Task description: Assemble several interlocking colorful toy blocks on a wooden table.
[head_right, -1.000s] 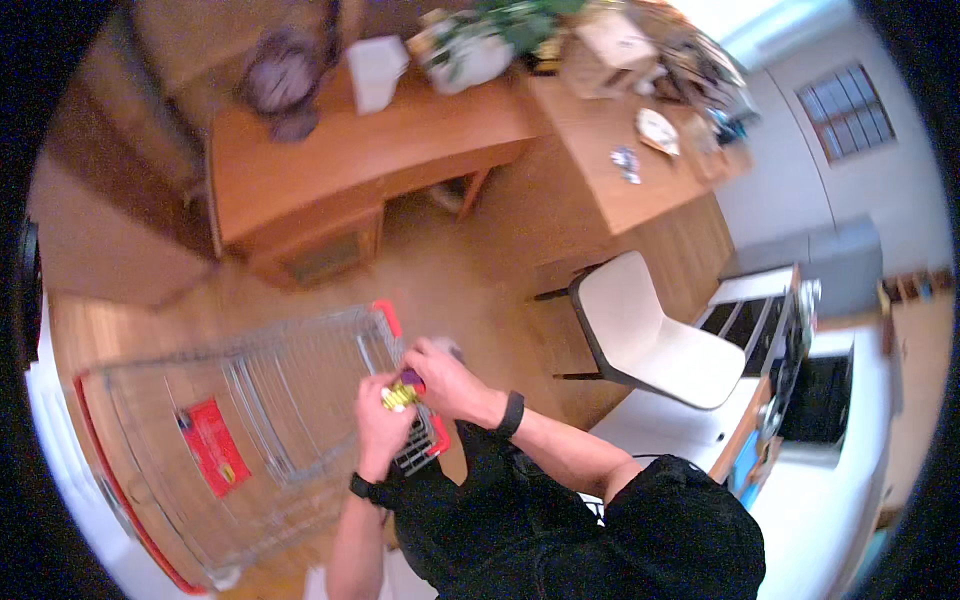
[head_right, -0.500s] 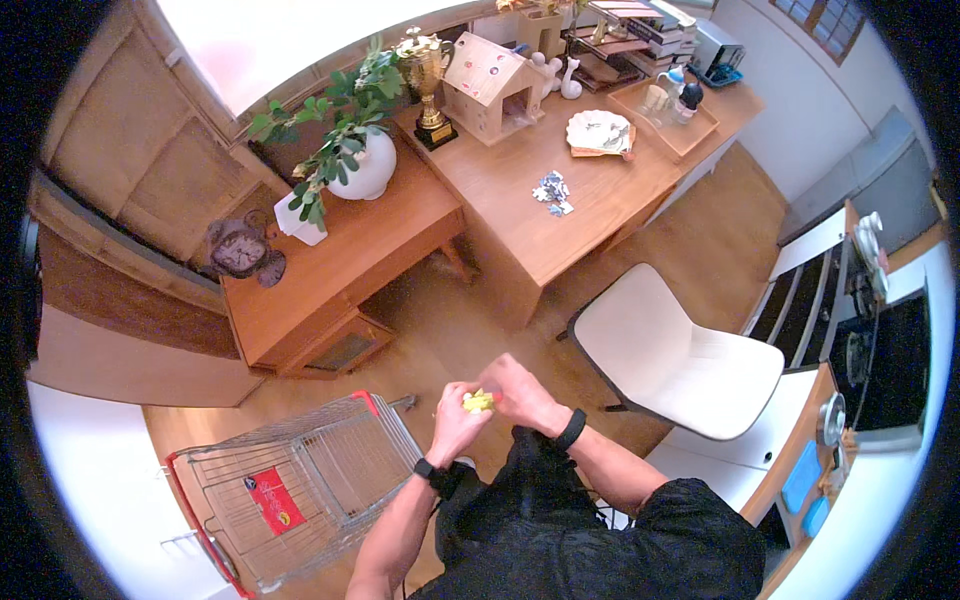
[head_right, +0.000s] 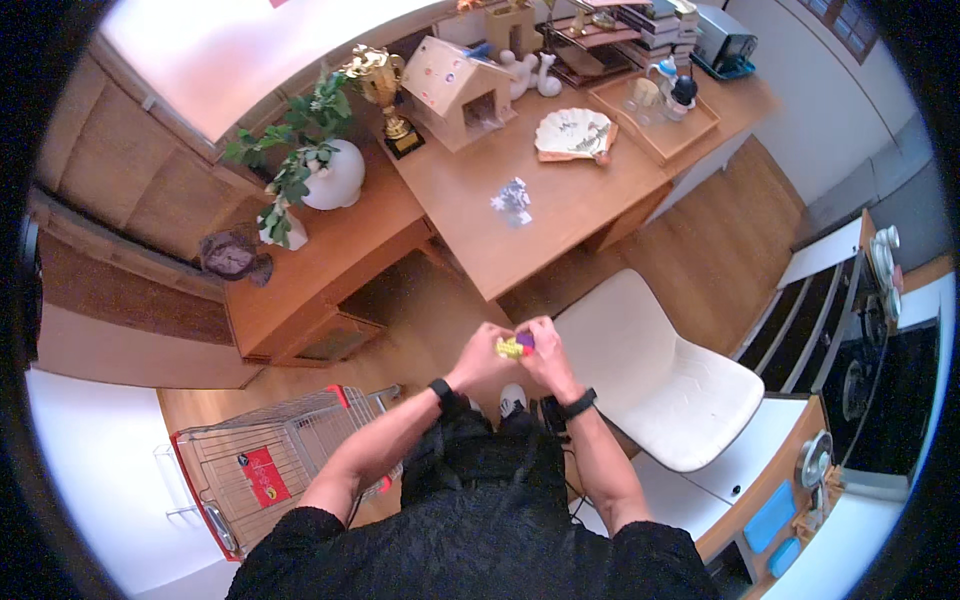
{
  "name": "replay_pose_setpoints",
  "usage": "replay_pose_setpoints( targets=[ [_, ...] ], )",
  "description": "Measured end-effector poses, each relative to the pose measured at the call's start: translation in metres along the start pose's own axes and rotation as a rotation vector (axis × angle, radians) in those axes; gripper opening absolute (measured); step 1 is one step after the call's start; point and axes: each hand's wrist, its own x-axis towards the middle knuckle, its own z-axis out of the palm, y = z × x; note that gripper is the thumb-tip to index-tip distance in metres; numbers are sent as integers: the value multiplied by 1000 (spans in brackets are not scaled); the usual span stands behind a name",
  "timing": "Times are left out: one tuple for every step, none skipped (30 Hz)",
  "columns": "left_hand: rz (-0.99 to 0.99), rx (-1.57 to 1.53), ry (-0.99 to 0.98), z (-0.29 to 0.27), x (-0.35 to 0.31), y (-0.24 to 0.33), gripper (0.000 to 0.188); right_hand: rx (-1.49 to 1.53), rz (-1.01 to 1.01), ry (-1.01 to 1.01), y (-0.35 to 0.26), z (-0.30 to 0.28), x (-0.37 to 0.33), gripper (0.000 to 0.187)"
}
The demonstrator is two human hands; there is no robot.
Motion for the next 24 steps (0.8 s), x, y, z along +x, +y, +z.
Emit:
replay_pose_setpoints(
  targets=[
    [1, 8, 16, -5, 10, -2, 39, 1, -19, 16, 5, 4, 9, 30],
    [-10, 0, 2, -14, 18, -1, 40, 5, -26, 5, 4, 5, 18, 30],
    [-18, -6, -9, -23, 26, 1, 40, 10, -37, -4, 5, 7, 30, 31],
    [-30, 11, -22, -31, 34, 4, 41, 6, -65, 7, 11, 10, 40, 31],
    [-43, 27, -26, -39, 44, 3, 43, 0, -61, 4, 16, 14, 52, 31],
    [-70, 21, -31, -42, 52, -1, 45, -20, -51, -6, 19, 18, 63, 32],
    [-70, 15, -22, -47, 65, -4, 45, -39, -49, -20, 22, 19, 80, 33],
    [-67, 7, -13, -52, 75, -14, 46, -77, -26, -85, 25, 24, 94, 35],
    [-63, 0, -2, -56, 84, -26, 46, -76, -40, -96, 27, 26, 105, 35],
    [-36, -43, 5, -52, 103, -49, 48, -95, -24, -110, 30, 31, 119, 35],
    [-73, -21, -2, -56, 114, -45, 49, -114, 2, -115, 38, 33, 134, 35],
    [-84, -60, -9, -57, 127, -53, 49, -162, 24, -152, 47, 37, 148, 34],
    [-95, -104, -19, -59, 140, -63, 49, -153, 32, -172, 52, 40, 161, 35],
    [-101, -116, -19, -65, 150, -56, 49, -127, 103, -222, 61, 39, 173, 36],
    [-138, -150, -34, -72, 161, -50, 47, -101, 178, -271, 72, 38, 187, 37],
    [-183, -183, -55, -74, 167, -47, 46, -5, 197, -253, 80, 39, 194, 37],
    [-158, -182, -23, -77, 173, -51, 45, 66, 193, -268, 75, 39, 204, 37],
    [-171, -147, 14, -76, 178, -54, 46, 119, 239, -301, 71, 38, 210, 36],
    [-174, -107, 41, -75, 186, -55, 47, 173, 288, -319, 65, 33, 216, 36],
    [-178, -111, 26, -74, 194, -56, 47, 173, 304, -317, 71, 32, 222, 36],
    [-136, -90, 9, -73, 202, -57, 49, 181, 330, -337, 78, 30, 227, 36],
    [-90, -72, -13, -72, 210, -59, 50, 187, 361, -351, 84, 27, 232, 36],
    [-88, -82, -37, -70, 219, -62, 50, 181, 385, -342, 84, 25, 236, 36],
    [-108, -116, -71, -71, 229, -66, 52, 240, 415, -352, 84, 25, 242, 37]
  ],
)
